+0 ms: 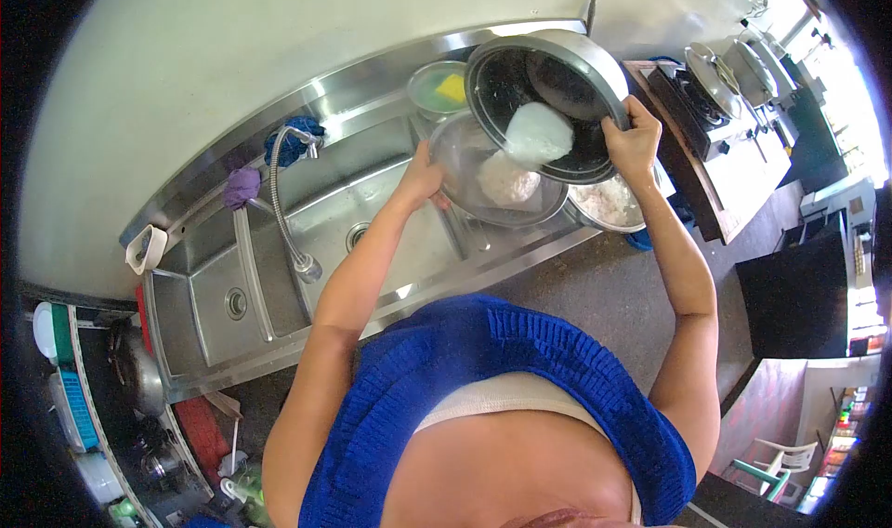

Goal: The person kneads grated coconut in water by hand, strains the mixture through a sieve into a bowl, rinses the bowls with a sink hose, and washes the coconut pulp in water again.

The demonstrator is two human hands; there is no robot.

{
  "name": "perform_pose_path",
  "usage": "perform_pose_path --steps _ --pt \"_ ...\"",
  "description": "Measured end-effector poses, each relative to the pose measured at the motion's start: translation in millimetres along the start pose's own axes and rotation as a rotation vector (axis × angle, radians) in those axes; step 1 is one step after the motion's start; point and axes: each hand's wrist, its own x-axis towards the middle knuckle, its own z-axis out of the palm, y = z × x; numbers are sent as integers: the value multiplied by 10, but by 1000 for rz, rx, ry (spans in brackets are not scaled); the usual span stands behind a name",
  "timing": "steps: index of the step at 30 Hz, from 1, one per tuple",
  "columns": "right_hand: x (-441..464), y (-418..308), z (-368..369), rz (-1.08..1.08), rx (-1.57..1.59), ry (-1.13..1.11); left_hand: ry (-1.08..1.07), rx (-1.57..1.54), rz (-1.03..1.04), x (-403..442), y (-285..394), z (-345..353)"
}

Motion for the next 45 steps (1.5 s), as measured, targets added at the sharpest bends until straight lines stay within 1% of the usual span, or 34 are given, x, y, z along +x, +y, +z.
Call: perform_pose_path --steps 6,13,15,16,18,19,22,23,26,32,35,39,41,42,43,45 --pt "-29 -2 -4 -113 -69 -5 -2 -7 42 -18 59 -19" --pt "-110 -142 -15 -127 -76 -27 0 -4 46 -50 97 -6" --pt "-131 -165 -25 -210 -91 -34 -5 -5 29 -75 129 4" --pt "-144 -182 -22 -210 -91 -34 -5 -5 29 -90 141 12" --pt "-174 -213 -10 -313 -58 -10 17 -9 38 -117 161 30" --pt "-191 -227 -5 -313 -59 -11 17 -10 37 -105 147 25" --pt "-237 -228 -18 -409 -101 -50 11 2 39 -82 130 23" --pt "-247 -200 -18 -409 -102 -50 14 -10 67 -93 131 31" --pt "-273 -215 -39 -586 -137 -95 19 -19 93 -90 118 35" --pt "-320 -267 -128 -714 -137 -204 11 -39 67 -84 120 37" --pt "-308 -358 -197 -758 -129 -195 20 -29 58 -96 155 44" --pt "-278 -380 -265 -747 -127 -142 7 -8 55 -124 189 40" --pt "-238 -387 -278 -688 -108 -16 13 -5 57 -125 173 41" --pt "-218 -331 -313 -629 -117 -7 22 -2 60 -126 167 37" --pt "-210 -359 -328 -555 -149 52 22 -2 59 -106 143 31" --pt "-149 -347 -335 -469 -116 172 22 14 49 -65 97 21"
